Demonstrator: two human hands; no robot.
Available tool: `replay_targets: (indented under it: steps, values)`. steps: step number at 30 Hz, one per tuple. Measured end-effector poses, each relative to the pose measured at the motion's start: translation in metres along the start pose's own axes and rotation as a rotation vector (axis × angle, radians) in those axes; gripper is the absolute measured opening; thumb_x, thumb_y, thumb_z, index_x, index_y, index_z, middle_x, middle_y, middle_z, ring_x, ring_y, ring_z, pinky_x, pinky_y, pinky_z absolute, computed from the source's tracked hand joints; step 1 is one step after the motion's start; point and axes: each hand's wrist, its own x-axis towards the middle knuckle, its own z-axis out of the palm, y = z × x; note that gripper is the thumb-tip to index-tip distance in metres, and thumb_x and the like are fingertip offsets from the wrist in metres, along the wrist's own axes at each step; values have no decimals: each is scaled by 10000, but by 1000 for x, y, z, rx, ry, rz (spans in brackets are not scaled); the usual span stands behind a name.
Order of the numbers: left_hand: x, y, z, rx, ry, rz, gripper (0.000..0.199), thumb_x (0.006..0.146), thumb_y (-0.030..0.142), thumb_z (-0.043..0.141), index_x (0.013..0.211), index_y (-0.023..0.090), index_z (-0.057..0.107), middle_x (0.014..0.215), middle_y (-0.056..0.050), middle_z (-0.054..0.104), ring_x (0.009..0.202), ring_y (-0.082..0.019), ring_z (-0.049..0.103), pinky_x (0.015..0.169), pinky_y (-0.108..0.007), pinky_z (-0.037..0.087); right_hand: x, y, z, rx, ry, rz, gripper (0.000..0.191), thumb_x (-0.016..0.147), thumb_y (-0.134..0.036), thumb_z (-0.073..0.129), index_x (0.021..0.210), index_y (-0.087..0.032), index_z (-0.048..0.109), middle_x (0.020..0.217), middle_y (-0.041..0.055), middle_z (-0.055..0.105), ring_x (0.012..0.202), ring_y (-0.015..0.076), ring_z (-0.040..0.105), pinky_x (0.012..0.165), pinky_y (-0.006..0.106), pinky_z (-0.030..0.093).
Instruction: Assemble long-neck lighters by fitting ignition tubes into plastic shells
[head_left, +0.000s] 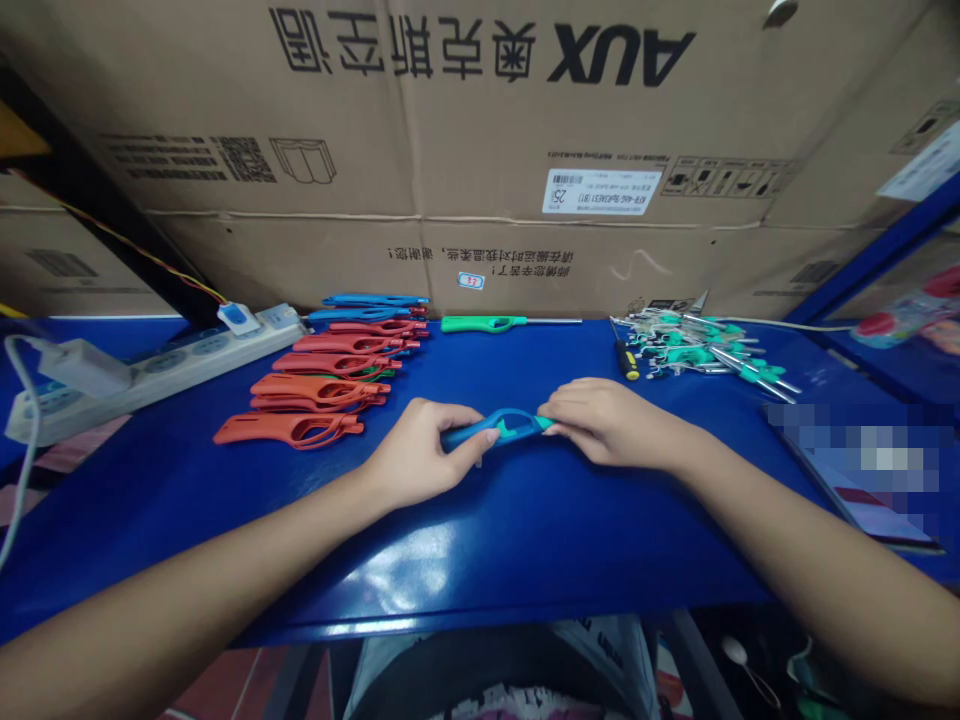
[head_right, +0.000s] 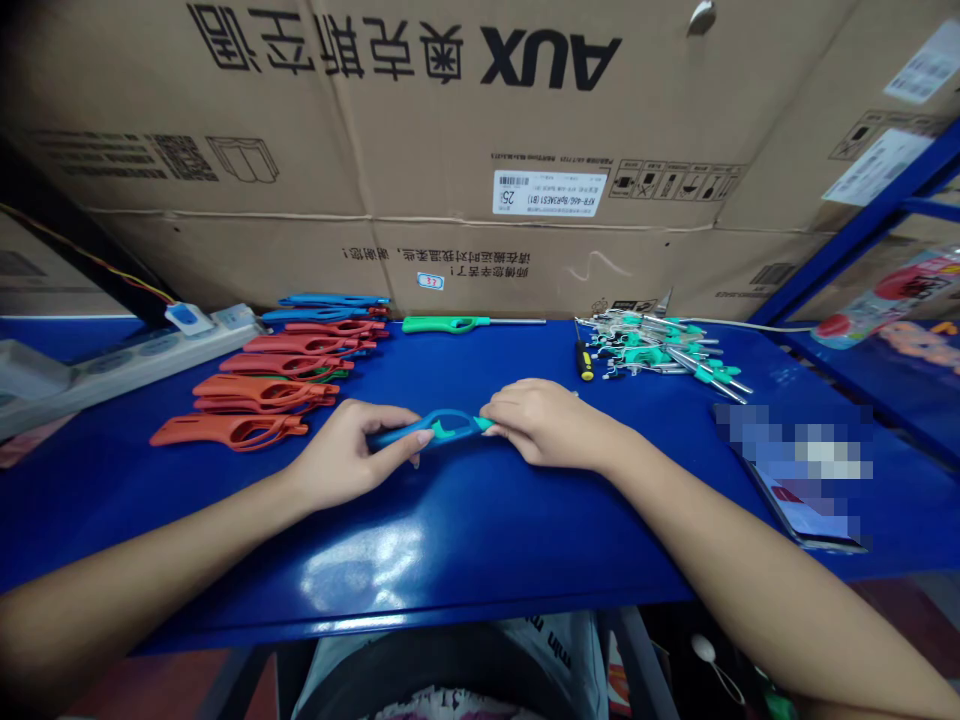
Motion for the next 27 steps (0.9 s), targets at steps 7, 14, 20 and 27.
replay_targets:
  steps: [7,14,20,27]
  values:
    - [-3,-1,-1,259,-10,188,301,967,330,531,853,144,738,676,-19,674,569,-137,581,570,-265,407,4,-3,3,236,-127,135,199,993,-239,514,980,-147,690,856,74,688,793,184,604,747,307,455]
    - [-5,-7,2,549,-207,348,465,1008,363,484,1436,183,490,1220,-104,651,1075,-260,644,863,-368,534,0,6,-13,253,-345,362,191,891,-345,659,811,-186,590,801,20,608,719,149,524,647,267,367]
    - [-5,-6,4,633,-216,370,499,1015,327,477,1490,188,414,1296,-114,620,1159,-279,597,956,-431,524,-11,21,-31,292,-457,555,447,825,-638,671,804,-194,627,825,38,652,749,173,576,646,275,396]
    - [-9,8,3,730,-189,212,402,1005,383,482,1330,164,573,1151,-113,649,1007,-292,655,818,-429,566,-21,44,-35,-368,-209,1037,381,951,-540,479,1038,-195,616,1017,134,717,888,298,662,611,331,390]
